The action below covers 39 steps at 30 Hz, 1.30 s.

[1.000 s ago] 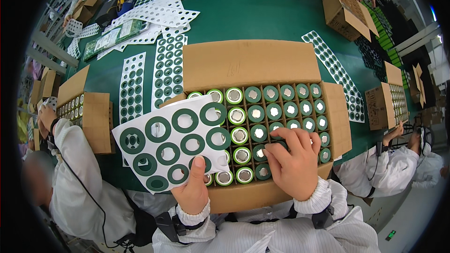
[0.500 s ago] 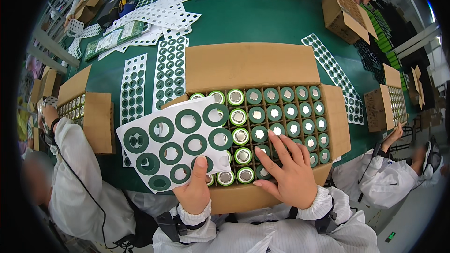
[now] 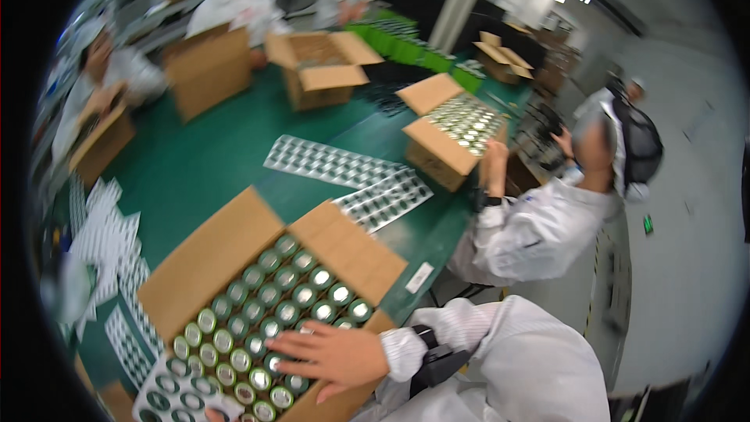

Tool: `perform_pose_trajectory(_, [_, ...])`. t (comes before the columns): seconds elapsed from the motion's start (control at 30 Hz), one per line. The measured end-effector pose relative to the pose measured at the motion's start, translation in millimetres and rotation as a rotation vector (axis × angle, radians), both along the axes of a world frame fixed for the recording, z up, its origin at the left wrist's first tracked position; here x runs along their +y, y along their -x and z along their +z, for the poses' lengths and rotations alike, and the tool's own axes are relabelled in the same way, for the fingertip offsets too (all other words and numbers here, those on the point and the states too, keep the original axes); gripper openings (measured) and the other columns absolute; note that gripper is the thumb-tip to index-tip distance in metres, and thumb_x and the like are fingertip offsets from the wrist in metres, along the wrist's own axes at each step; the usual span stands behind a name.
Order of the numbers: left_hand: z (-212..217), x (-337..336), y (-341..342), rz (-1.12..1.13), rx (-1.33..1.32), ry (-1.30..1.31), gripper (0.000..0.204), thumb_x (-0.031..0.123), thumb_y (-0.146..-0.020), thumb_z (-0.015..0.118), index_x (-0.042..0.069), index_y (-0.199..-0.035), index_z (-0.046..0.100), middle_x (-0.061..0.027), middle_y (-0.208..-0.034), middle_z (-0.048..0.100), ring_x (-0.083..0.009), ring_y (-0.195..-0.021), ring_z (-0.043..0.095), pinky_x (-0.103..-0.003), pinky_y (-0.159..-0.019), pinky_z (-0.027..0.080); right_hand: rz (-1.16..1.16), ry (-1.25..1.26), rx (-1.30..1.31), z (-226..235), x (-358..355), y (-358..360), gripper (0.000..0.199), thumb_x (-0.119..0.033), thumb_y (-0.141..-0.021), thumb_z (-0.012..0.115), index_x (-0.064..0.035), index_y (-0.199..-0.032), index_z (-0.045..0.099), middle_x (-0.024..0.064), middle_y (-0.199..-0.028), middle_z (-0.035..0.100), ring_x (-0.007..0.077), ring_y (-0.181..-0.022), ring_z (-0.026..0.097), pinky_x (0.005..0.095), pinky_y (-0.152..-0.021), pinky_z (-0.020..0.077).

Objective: Applying circular adhesive insulators to the terminals of cylindrical batteries in a factory setting.

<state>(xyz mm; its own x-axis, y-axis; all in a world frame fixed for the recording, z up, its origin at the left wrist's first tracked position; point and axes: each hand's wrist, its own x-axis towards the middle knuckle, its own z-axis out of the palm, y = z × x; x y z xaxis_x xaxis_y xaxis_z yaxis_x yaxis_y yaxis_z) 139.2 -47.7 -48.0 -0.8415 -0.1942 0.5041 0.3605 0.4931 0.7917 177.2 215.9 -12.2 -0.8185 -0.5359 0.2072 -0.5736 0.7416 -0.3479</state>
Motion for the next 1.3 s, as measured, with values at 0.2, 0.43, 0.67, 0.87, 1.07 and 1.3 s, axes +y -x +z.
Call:
perform_pose_trajectory(0.2, [-3,12,6,0.010,0.078,-0.097,0.017,0.007,-0.087,0.052,0.000,-0.100,0.061,-0.0263,-0.098,0.059,-0.0390,-0.082,0.055,-0.045,-0.074,0.044,-0.052,0.107,0.225,2,-1,-1,0.063,-0.056,-0.080,0.052,-0.0050,-0.117,0.052,0.0190,-0.128,0.045,0.0347,-0.113,0.046,0.0470,-0.091,0.0377])
perform_pose_trajectory(0.43, [-27,-5,8,-0.025,0.037,-0.120,0.019,0.012,-0.088,0.054,-0.002,-0.099,0.060,-0.0263,-0.095,0.059,-0.0368,-0.081,0.056,-0.043,-0.073,0.044,-0.070,0.103,0.252,4,-3,-3,0.065,-0.057,-0.079,0.054,-0.0049,-0.118,0.052,0.0197,-0.126,0.047,0.0340,-0.113,0.047,0.0466,-0.090,0.0385])
perform_pose_trajectory(0.67, [-17,0,8,-0.025,-0.019,-0.153,0.020,0.013,-0.088,0.055,-0.003,-0.099,0.060,-0.0263,-0.095,0.059,-0.0367,-0.081,0.056,-0.043,-0.073,0.044,-0.020,0.039,0.220,0,-2,1,0.068,-0.056,-0.081,0.050,-0.0046,-0.124,0.047,0.0204,-0.132,0.042,0.0357,-0.117,0.044,0.0503,-0.091,0.0389])
perform_pose_trajectory(0.87, [-13,6,7,-0.043,-0.057,-0.193,0.021,0.014,-0.087,0.055,-0.004,-0.099,0.060,-0.0262,-0.095,0.060,-0.0366,-0.080,0.056,-0.043,-0.073,0.044,-0.043,0.162,0.342,-11,-2,-8,0.054,-0.047,-0.082,0.057,-0.0031,-0.114,0.054,0.0168,-0.122,0.051,0.0324,-0.109,0.050,0.0464,-0.087,0.0417])
perform_pose_trajectory(1.07, [-7,6,5,-0.045,-0.103,-0.269,0.022,0.015,-0.087,0.056,-0.004,-0.098,0.060,-0.0262,-0.094,0.060,-0.0366,-0.080,0.056,-0.042,-0.073,0.045,-0.283,0.279,0.421,-6,-3,-26,0.022,-0.032,-0.080,0.064,-0.0110,-0.079,0.057,0.0035,-0.087,0.056,0.0200,-0.075,0.053,0.0313,-0.063,0.0404])
perform_pose_trajectory(1.3, [-25,-11,0,-0.023,-0.047,-0.156,0.028,0.020,-0.087,0.058,-0.006,-0.098,0.060,-0.0259,-0.093,0.060,-0.0365,-0.079,0.056,-0.042,-0.072,0.045,-0.224,0.270,0.476,-15,3,-24,0.020,-0.029,-0.079,0.065,-0.0116,-0.075,0.056,0.0023,-0.082,0.057,0.0179,-0.069,0.054,0.0299,-0.058,0.0391])
